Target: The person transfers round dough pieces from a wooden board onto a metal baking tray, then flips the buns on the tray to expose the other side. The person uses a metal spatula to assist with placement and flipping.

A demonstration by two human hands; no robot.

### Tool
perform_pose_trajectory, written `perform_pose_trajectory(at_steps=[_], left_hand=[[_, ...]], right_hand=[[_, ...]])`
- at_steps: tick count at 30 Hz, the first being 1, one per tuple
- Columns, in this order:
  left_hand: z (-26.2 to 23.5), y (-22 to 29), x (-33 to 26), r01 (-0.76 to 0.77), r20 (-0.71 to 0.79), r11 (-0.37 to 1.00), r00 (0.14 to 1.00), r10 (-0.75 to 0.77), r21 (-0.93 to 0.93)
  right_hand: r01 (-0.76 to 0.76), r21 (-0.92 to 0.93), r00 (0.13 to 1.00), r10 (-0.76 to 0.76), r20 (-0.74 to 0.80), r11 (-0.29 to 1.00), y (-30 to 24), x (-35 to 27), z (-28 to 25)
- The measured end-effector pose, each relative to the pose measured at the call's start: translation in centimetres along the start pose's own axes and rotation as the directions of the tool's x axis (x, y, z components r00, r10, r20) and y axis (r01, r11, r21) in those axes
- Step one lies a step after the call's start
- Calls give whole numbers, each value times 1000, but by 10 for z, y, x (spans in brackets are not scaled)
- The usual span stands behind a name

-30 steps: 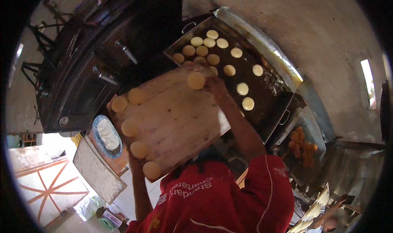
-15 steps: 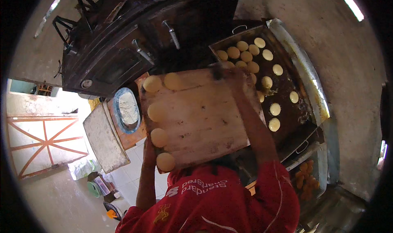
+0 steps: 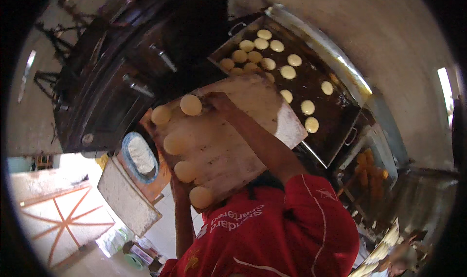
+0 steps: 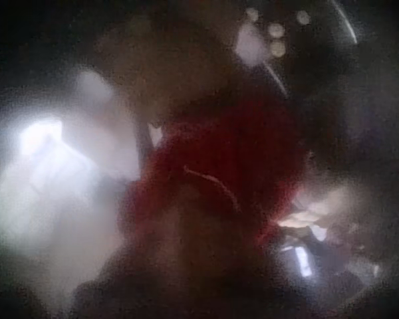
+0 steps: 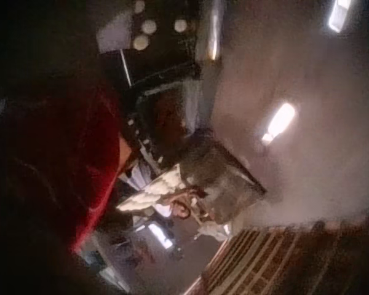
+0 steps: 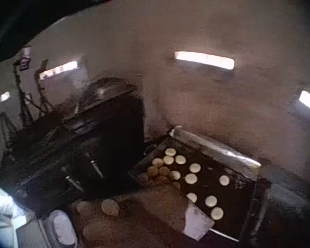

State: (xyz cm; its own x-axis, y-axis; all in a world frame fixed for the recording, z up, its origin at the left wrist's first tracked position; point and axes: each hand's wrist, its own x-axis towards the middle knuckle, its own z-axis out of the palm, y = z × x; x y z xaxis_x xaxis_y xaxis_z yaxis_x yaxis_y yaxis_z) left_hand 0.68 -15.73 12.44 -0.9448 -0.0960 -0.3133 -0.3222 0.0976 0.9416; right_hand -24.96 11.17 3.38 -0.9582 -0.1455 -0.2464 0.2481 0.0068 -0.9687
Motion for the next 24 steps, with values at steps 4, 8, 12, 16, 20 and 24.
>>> perform_pose_trajectory(at_steps=[4, 8, 12, 16, 20, 24], left_hand=[[-23, -28, 16, 137, -39, 968, 988, -148, -210], [-56, -40, 16, 279, -45, 838, 940, -337, -468], [-97, -74, 23, 382, -4, 755, 891, -454, -533], [-43, -22, 25, -37, -21, 994, 999, 39, 99], [-15, 2, 19, -138, -25, 973, 989, 145, 187], [28, 32, 29, 131, 9, 916, 990, -138, -381]], right_hand=[[477, -813, 738, -655, 164, 334, 27, -41, -112], [9, -993, 818, -572, -61, 119, 56, -66, -248], [-247, -546, 729, -218, -648, 801, 94, -48, -343], [-618, -647, 399, -530, -748, 448, 97, -55, -350], [-110, -729, 723, -449, -525, 675, 22, -112, -192], [-112, -346, 949, -3, -317, 932, 17, -218, -51]])
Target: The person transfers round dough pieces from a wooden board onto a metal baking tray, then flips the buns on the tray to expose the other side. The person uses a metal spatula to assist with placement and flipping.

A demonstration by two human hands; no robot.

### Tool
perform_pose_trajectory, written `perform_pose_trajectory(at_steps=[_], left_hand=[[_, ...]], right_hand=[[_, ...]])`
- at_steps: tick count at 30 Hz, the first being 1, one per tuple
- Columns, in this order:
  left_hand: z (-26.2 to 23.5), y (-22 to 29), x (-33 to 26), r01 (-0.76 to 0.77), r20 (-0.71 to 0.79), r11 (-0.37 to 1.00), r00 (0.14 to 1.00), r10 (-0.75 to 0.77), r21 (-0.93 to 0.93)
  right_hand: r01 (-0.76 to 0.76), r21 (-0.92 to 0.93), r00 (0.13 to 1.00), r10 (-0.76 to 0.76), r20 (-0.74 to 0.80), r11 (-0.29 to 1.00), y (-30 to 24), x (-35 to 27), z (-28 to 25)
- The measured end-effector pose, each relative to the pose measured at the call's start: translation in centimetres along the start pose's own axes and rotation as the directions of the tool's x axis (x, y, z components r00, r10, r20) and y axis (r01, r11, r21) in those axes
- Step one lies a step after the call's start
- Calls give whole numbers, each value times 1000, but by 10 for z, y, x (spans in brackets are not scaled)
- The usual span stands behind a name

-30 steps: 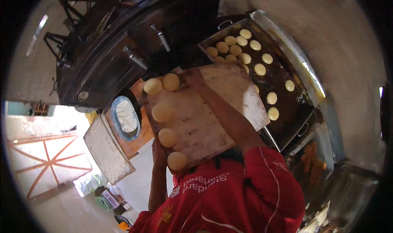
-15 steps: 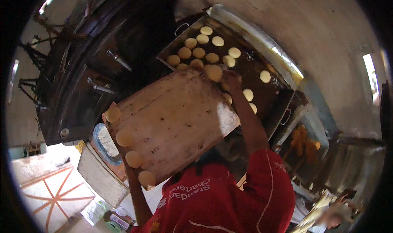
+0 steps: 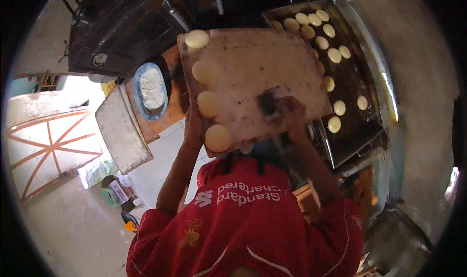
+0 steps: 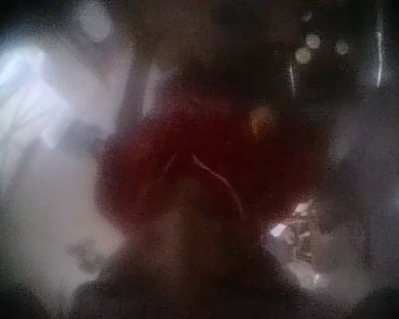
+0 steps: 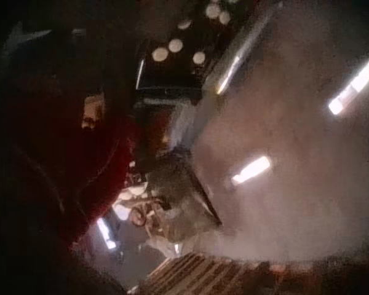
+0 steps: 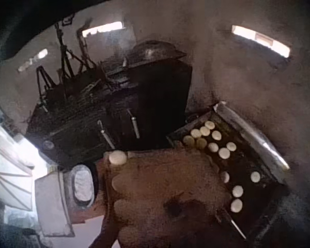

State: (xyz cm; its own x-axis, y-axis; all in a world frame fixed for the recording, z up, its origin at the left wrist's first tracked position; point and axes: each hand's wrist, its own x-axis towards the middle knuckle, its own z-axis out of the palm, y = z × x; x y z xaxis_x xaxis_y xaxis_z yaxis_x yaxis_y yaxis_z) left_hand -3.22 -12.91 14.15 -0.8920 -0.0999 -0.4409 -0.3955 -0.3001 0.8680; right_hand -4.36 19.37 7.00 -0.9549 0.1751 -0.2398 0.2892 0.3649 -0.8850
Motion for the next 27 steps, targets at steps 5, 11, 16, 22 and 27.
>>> perform_pose_trajectory(at_steps=[5, 11, 16, 22, 27], left_hand=[[29, -6, -7, 67, -67, 992, 995, -74, -107], [52, 7, -20, -82, -51, 970, 994, 96, 231], [58, 1, -23, 23, -99, 998, 995, -29, -63], [66, 13, -25, 48, -84, 995, 995, -55, -88], [76, 19, -25, -209, -8, 825, 968, 251, 524]], right_hand=[[-47, 120, 998, 42, 51, 992, -50, -88, 39], [-260, 325, 959, 202, 201, 909, -70, -108, 40], [-296, 338, 938, 205, 281, 893, -85, -109, 33], [-512, 493, 832, 263, 488, 703, -83, -88, 10], [-461, 580, 877, 246, 413, 671, -52, -55, -19]])
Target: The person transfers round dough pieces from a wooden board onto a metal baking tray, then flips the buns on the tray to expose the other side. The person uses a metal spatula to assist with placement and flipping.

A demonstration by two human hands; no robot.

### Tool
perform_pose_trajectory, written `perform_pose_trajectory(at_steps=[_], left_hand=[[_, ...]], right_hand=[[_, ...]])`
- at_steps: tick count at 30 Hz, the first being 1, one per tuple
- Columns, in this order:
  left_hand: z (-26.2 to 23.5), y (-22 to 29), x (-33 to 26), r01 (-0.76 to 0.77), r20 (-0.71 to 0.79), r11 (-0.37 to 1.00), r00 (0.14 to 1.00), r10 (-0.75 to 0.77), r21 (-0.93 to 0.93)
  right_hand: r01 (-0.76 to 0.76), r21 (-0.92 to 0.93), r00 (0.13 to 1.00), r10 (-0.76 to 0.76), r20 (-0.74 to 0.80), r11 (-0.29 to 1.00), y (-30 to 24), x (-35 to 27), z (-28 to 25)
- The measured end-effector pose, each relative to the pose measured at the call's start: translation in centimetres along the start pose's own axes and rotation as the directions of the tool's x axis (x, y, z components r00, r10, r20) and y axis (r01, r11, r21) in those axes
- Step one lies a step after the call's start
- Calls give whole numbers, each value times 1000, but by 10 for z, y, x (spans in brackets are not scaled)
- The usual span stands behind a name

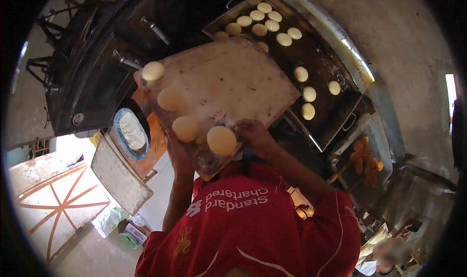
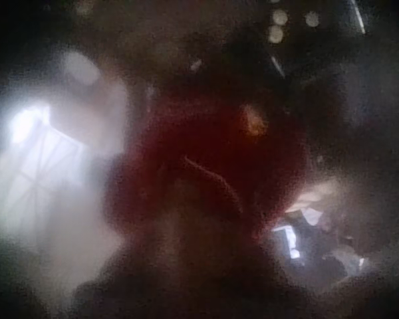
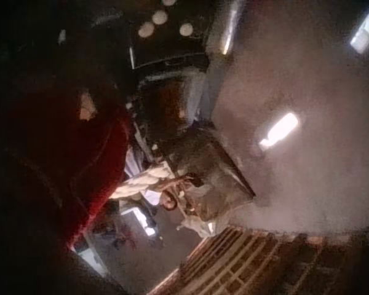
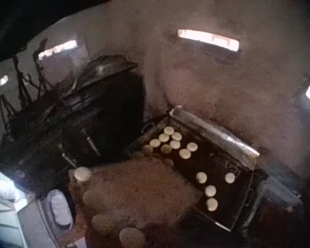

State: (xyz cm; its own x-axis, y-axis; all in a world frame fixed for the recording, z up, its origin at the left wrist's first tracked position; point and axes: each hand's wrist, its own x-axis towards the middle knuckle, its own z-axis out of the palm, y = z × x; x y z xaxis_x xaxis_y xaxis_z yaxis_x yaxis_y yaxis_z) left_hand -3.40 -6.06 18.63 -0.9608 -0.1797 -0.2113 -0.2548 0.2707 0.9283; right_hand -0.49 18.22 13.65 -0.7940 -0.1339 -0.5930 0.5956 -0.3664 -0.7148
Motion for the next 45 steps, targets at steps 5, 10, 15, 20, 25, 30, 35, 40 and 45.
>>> perform_pose_trajectory(at_steps=[5, 10, 15, 20, 25, 30, 35, 40, 45], left_hand=[[-36, -81, 9, 275, 138, 856, 961, -238, -439], [-37, -49, 5, 361, 41, 712, 904, -425, -602], [-53, -110, 22, 329, 163, 807, 944, -286, -491], [-62, -114, 7, 58, 26, 994, 998, -56, -90], [-43, -45, 3, 384, 114, 827, 921, -372, -411], [-19, -36, 2, 401, 117, 773, 910, -398, -491], [-3, -7, -13, 80, -79, 922, 990, -118, -378], [-15, -52, -2, 345, 62, 869, 936, -346, -355], [-66, -98, -2, 384, 50, 741, 901, -431, -551]], right_hand=[[255, -349, 883, -364, -296, 902, -43, 69, -104], [343, -751, 517, -781, -351, 564, -82, 185, -255], [-330, -812, 217, -799, -561, 480, -95, 230, -332], [102, -925, 381, -873, -304, 367, -76, 167, -175], [160, -521, 926, -310, -215, 839, -16, 88, 34], [267, -560, 950, -312, 16, 784, 2, 62, 104], [245, -380, 969, -241, 57, 892, 5, 57, 95], [172, 7, 975, -170, -140, 985, -15, 73, 24], [340, -706, 633, -707, -316, 621, -50, 150, -167]])
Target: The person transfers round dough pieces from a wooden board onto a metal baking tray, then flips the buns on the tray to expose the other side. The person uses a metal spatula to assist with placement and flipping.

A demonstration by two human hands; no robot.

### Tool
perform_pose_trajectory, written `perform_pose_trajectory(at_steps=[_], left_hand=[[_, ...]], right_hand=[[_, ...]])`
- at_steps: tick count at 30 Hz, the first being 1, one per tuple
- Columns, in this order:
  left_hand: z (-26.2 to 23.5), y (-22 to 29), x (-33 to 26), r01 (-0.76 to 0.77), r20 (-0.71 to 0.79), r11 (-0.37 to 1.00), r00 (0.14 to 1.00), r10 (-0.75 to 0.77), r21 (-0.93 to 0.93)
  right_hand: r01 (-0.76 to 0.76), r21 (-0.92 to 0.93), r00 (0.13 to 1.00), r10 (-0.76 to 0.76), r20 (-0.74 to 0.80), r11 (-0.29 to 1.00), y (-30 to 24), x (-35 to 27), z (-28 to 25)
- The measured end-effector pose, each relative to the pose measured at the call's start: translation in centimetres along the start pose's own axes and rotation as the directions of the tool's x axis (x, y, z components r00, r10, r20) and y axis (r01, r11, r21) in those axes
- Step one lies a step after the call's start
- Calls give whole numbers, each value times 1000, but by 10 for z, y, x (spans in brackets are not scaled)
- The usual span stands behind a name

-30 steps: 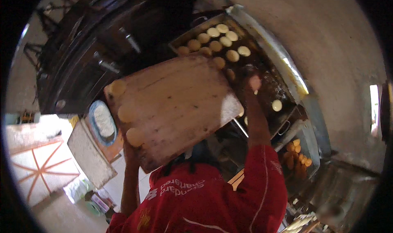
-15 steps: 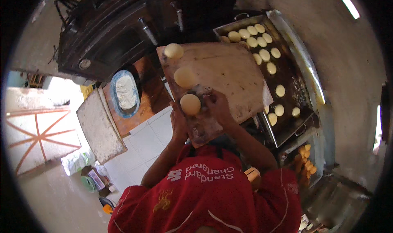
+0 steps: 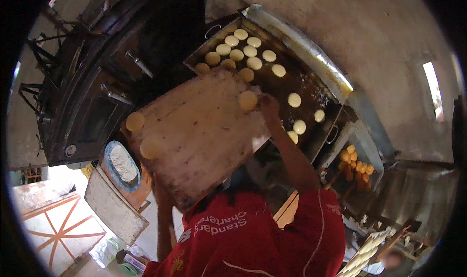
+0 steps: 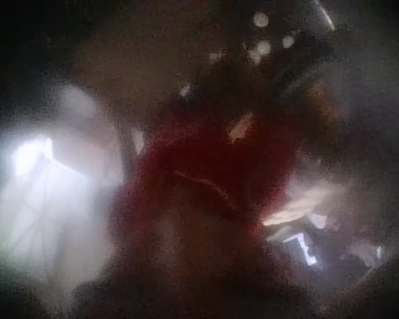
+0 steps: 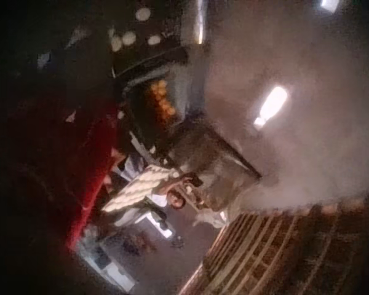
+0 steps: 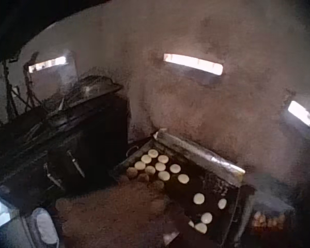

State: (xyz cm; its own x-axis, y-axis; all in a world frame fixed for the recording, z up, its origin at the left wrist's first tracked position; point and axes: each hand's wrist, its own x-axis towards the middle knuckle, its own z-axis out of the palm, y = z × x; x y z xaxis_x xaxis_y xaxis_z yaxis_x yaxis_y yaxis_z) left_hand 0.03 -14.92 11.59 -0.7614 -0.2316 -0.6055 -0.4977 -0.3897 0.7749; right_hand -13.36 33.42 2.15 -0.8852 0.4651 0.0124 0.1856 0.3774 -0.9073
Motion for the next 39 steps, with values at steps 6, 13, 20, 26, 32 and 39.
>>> perform_pose_trajectory(at_steps=[6, 13, 20, 26, 32, 39], left_hand=[[-36, 16, 11, -40, 90, 973, 996, 20, 227], [-13, 7, -5, -95, 23, 974, 995, 93, 206], [35, 20, -35, -126, 60, 941, 992, 113, 315], [60, 31, -54, -309, 148, 827, 951, 271, 469], [-4, -13, -6, -336, 214, 925, 931, 297, 178], [-19, 30, -13, -269, 169, 930, 958, 231, 250]], right_hand=[[-146, -767, 967, -73, -244, 625, 137, 128, -72], [225, 40, 972, -227, 58, 973, -21, 28, 61], [-300, 203, 808, 135, 574, 932, -203, -116, 182], [-424, 336, 782, 153, 604, 841, -206, -123, 186], [-536, 492, 828, 314, 464, 686, -139, -64, 95], [152, -407, 971, -214, -110, 900, 63, 79, -70]])
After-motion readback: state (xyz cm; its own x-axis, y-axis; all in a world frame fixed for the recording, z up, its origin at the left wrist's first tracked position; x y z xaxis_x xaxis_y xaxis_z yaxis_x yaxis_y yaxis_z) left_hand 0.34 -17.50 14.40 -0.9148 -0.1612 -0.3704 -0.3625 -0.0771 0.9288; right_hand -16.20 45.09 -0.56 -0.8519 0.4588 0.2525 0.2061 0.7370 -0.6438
